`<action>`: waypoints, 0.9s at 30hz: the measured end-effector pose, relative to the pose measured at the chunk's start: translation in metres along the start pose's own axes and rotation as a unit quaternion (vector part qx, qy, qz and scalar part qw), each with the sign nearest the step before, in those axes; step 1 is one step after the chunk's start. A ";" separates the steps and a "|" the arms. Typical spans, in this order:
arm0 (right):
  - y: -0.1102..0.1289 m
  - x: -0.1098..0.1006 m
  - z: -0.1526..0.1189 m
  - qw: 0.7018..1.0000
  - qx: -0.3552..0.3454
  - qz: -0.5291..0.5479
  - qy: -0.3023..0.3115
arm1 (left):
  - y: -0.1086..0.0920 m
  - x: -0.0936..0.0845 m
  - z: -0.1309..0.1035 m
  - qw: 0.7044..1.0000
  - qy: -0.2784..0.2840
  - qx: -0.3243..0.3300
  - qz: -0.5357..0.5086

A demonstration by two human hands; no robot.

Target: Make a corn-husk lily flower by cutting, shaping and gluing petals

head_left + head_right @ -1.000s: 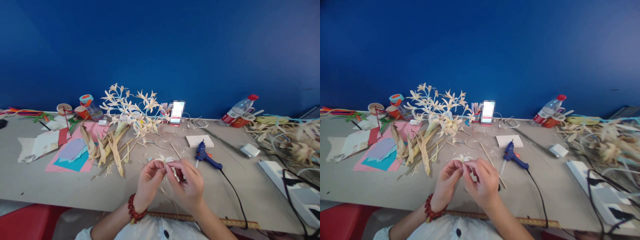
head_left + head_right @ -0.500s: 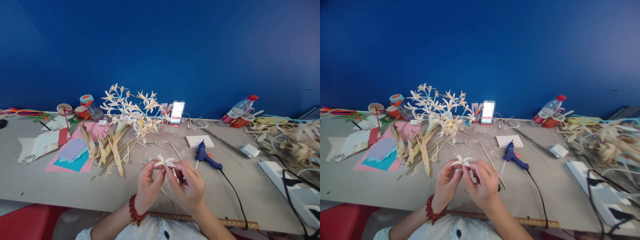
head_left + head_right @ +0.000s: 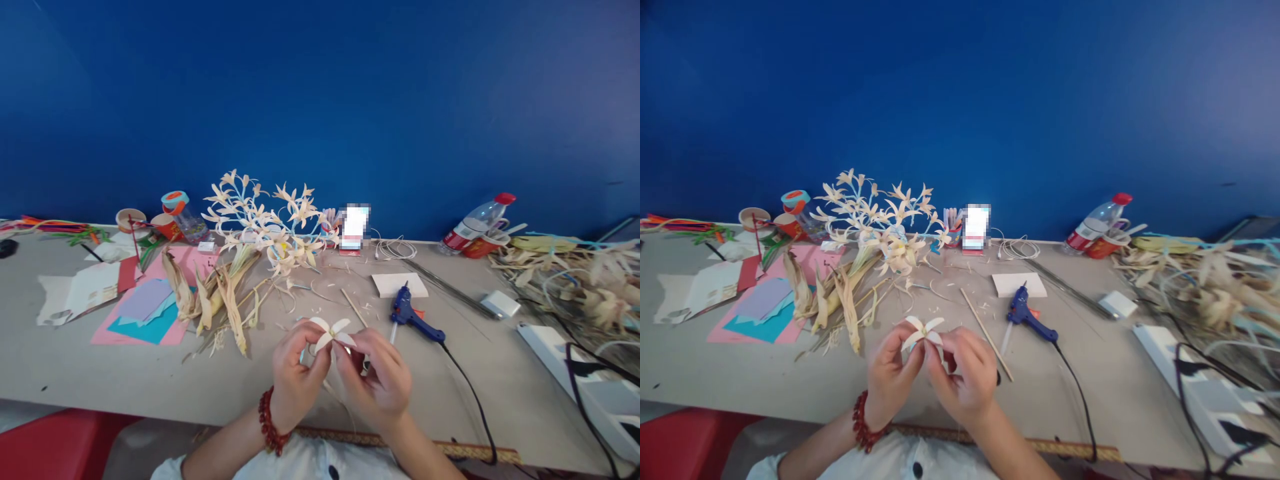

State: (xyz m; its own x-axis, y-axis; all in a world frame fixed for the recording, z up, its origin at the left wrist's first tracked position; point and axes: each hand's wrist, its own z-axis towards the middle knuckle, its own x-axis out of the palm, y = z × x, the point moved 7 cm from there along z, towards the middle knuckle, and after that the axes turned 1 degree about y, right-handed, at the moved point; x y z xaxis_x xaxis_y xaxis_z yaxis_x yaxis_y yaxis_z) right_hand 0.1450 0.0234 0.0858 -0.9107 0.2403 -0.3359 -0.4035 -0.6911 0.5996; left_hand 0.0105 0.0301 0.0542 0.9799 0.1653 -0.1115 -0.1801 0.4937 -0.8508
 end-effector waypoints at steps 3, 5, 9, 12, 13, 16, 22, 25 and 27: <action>0.001 0.000 -0.001 1.000 -0.012 -0.006 -0.001 | -0.005 -0.001 0.001 1.000 -0.001 0.022 0.022; 0.001 0.000 -0.001 1.000 -0.019 -0.005 0.003 | -0.007 -0.001 0.001 0.999 0.001 0.033 0.033; -0.001 -0.003 -0.002 1.000 -0.014 0.005 -0.012 | -0.008 -0.002 0.000 0.998 -0.002 0.047 0.036; -0.001 -0.004 -0.002 1.000 0.000 0.011 -0.014 | -0.008 -0.001 0.000 0.998 0.002 0.039 0.043; -0.001 -0.004 -0.002 1.000 0.003 0.010 -0.014 | -0.008 -0.001 0.000 0.998 0.006 0.034 0.047; 0.001 -0.003 -0.001 1.000 0.002 0.002 -0.016 | -0.009 0.000 0.000 0.998 0.014 0.033 0.057; 0.001 -0.003 -0.004 1.000 -0.014 0.001 -0.013 | -0.013 0.000 0.000 0.996 0.025 0.056 0.069; 0.000 -0.004 -0.005 1.000 -0.007 0.018 -0.019 | -0.014 -0.003 -0.001 0.995 0.013 0.067 0.075; -0.002 -0.004 -0.005 0.999 0.001 0.028 -0.022 | -0.015 -0.003 -0.002 0.993 0.011 0.077 0.084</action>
State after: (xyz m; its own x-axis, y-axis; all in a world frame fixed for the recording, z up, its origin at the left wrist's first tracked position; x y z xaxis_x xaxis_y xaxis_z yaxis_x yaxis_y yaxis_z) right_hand 0.1496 0.0203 0.0827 -0.9348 0.2307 -0.2700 -0.3520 -0.7027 0.6183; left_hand 0.0102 0.0207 0.0659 0.9363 0.2386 -0.2576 -0.3503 0.5853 -0.7312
